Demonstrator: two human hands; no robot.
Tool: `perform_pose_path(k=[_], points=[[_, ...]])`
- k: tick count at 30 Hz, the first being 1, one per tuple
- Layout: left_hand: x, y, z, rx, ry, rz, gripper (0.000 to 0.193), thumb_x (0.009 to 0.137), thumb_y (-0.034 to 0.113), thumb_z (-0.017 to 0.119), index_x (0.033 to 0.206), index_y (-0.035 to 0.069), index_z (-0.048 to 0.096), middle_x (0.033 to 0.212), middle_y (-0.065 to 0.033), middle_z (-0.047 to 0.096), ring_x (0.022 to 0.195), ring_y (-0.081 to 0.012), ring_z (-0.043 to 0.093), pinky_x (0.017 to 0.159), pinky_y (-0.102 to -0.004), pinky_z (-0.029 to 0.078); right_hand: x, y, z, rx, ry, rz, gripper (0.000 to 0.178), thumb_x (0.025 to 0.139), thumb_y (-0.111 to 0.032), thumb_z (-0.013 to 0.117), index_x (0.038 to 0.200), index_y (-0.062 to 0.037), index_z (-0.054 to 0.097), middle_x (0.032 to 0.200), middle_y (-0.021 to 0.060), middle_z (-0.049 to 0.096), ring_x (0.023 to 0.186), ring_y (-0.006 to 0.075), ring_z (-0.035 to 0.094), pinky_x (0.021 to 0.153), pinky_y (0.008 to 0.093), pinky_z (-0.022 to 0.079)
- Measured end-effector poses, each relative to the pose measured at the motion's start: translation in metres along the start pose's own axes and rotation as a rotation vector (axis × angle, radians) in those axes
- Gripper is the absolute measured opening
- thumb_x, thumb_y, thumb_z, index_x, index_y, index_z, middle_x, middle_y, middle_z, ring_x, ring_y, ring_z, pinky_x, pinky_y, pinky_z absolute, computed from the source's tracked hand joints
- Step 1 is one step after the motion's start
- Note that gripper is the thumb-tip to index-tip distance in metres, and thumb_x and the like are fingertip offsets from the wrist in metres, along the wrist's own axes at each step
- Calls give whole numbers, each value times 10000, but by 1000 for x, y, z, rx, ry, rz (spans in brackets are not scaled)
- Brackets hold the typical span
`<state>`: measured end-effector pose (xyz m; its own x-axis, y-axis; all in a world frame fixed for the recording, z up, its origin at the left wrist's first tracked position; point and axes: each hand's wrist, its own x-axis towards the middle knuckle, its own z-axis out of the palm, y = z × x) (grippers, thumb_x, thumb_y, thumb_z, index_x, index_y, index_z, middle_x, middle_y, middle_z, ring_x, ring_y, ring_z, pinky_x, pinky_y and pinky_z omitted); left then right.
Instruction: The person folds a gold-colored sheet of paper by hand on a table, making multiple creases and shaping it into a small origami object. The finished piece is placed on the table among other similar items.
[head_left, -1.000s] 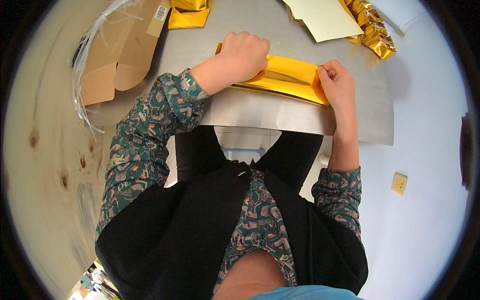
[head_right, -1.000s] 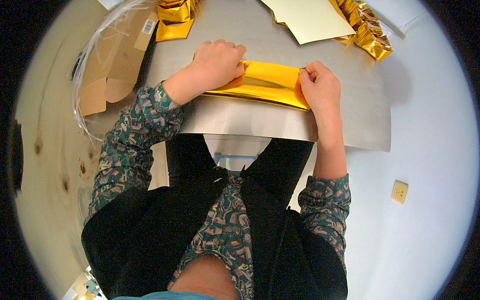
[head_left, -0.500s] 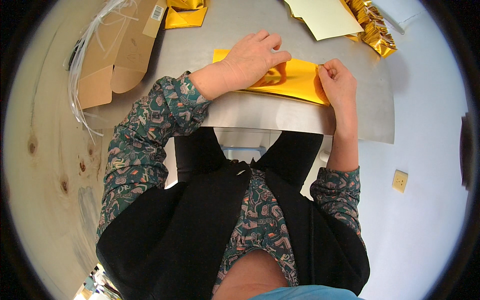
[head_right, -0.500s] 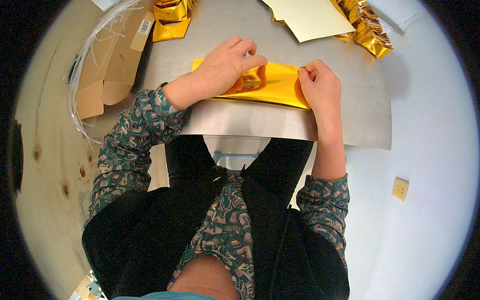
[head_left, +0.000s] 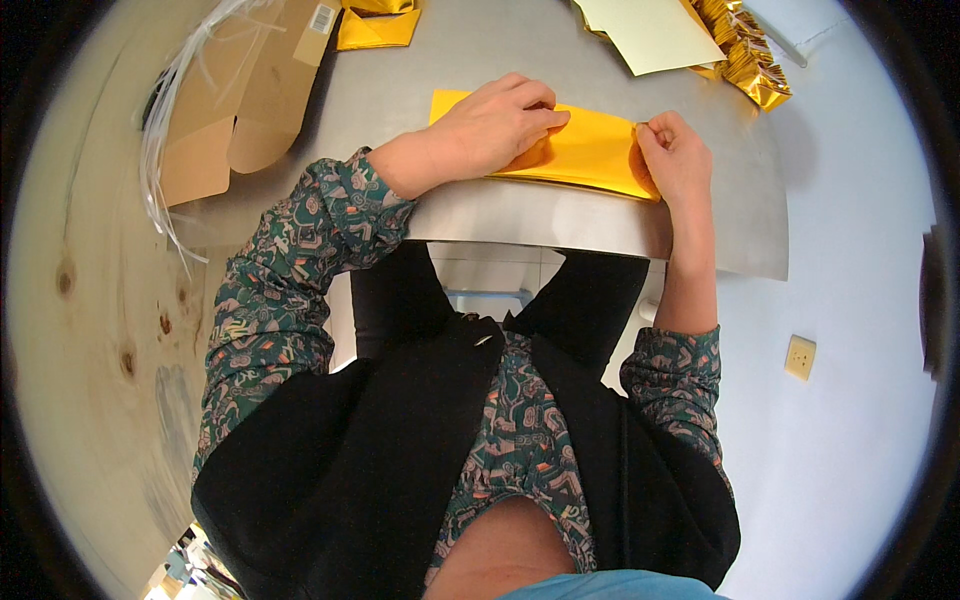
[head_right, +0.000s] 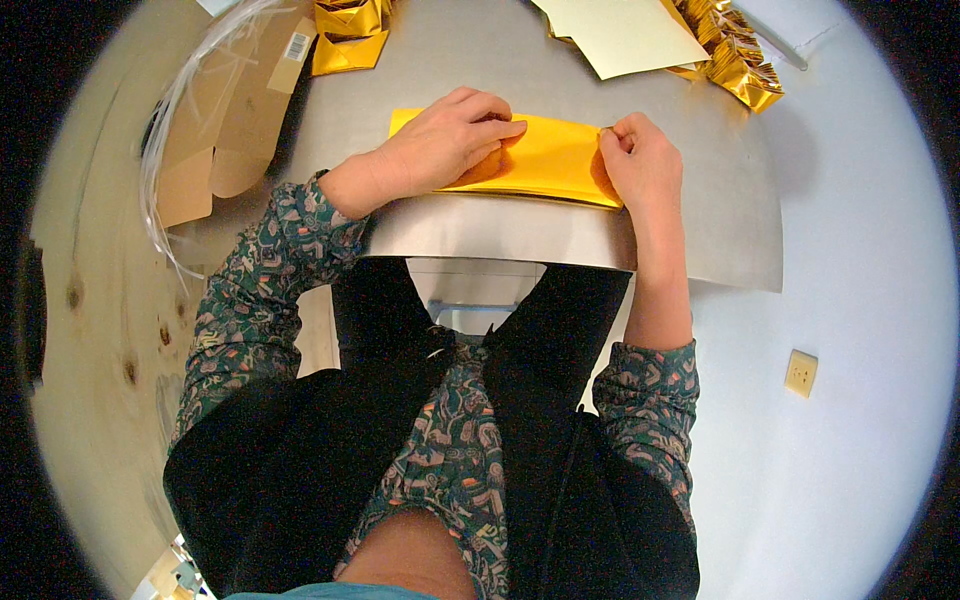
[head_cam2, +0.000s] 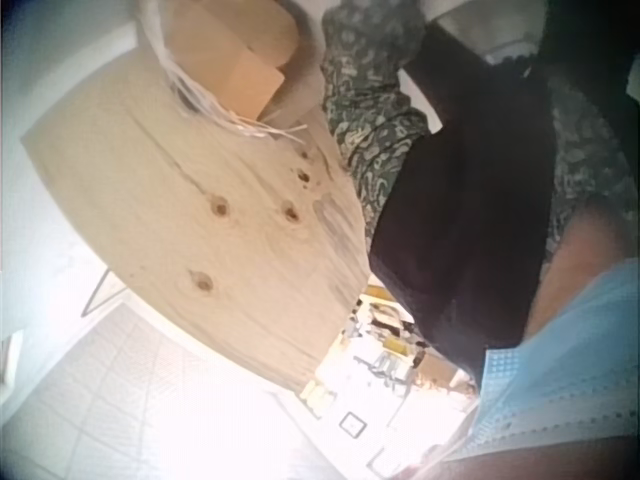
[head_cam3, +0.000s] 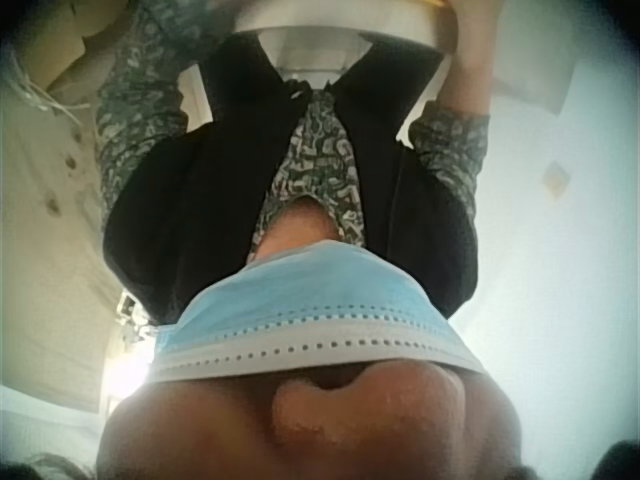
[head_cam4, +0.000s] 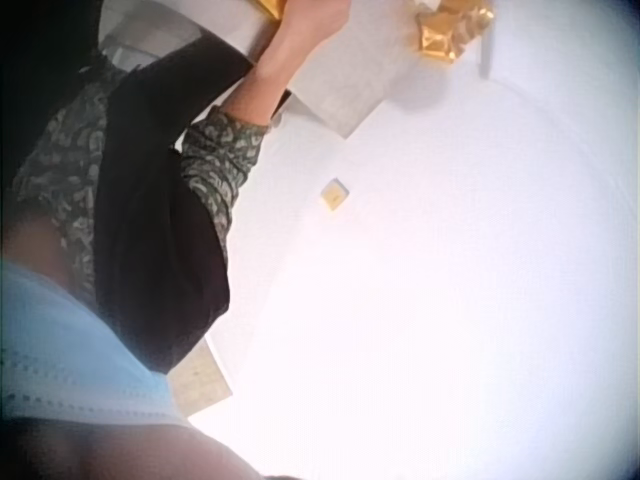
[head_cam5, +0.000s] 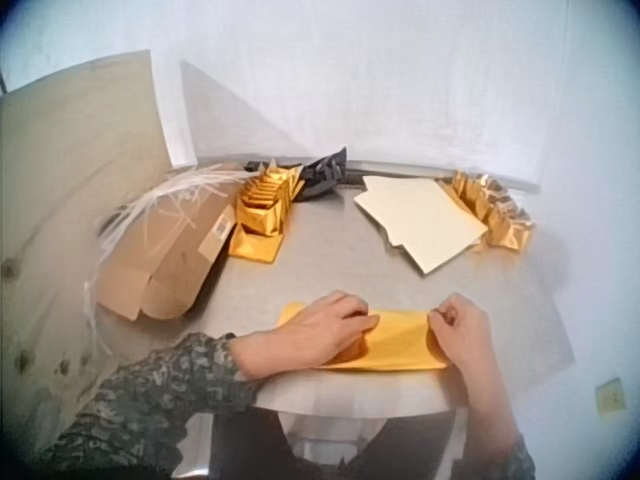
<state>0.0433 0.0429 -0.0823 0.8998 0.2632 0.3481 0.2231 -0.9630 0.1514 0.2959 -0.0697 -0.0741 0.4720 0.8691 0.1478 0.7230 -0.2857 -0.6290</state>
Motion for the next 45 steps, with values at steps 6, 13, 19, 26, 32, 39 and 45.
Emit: perform_pose_path(k=[6, 13, 19, 26, 32, 39, 45], points=[[-11, 5, 9, 68, -134, -132, 551, 1054, 436, 478, 1524, 150, 453, 1595, -61, 389, 1508, -249, 287, 1260, -472, 182, 4, 4, 3, -7, -26, 37, 179, 889, -232, 682, 888, -54, 668, 758, 102, 715, 702, 260, 692, 693, 366, 543], [-11, 4, 10, 85, -208, -121, 687, 1038, 555, 430, 1590, 162, 317, 1663, -42, 276, 1560, -225, 166, 1277, -493, 101, 13, 12, 4, 44, -75, 72, 182, 911, -221, 676, 887, -43, 652, 735, 76, 717, 648, 192, 681, 653, 337, 539], [-6, 3, 10, 72, -219, -123, 703, 1037, 564, 426, 1588, 141, 314, 1664, -61, 270, 1559, -238, 168, 1276, -497, 95, 13, 1, -4, 144, -126, 101, 152, 932, -169, 665, 891, -24, 646, 698, 74, 714, 568, 123, 650, 575, 292, 517], [-6, 2, 9, 19, -191, -108, 708, 1030, 557, 448, 1579, 125, 334, 1658, -73, 283, 1557, -251, 177, 1273, -503, 97, 20, 10, -6, 90, -99, 139, 197, 880, -213, 745, 885, -31, 672, 765, 63, 738, 653, 133, 678, 644, 289, 531], [-4, 3, 8, 11, -185, -108, 709, 1029, 558, 448, 1575, 118, 341, 1655, -77, 289, 1556, -255, 179, 1271, -504, 99, 27, 32, -3, 92, -1, 98, 254, 844, -248, 784, 938, -30, 693, 815, 73, 748, 702, 142, 685, 690, 293, 542], [-6, 8, 5, -15, -154, -113, 686, 1032, 533, 465, 1561, 109, 364, 1652, -78, 297, 1554, -255, 187, 1270, -504, 101, 22, 30, -5, 142, -3, 104, 255, 841, -238, 789, 949, -29, 691, 812, 66, 741, 703, 144, 679, 685, 289, 541], [-11, 11, 0, 6, -155, -119, 683, 1028, 521, 483, 1557, 104, 368, 1651, -79, 297, 1552, -253, 191, 1271, -499, 103, 13, 21, -7, 133, 8, 96, 253, 839, -241, 795, 938, -32, 693, 802, 62, 737, 713, 141, 678, 685, 289, 536]])
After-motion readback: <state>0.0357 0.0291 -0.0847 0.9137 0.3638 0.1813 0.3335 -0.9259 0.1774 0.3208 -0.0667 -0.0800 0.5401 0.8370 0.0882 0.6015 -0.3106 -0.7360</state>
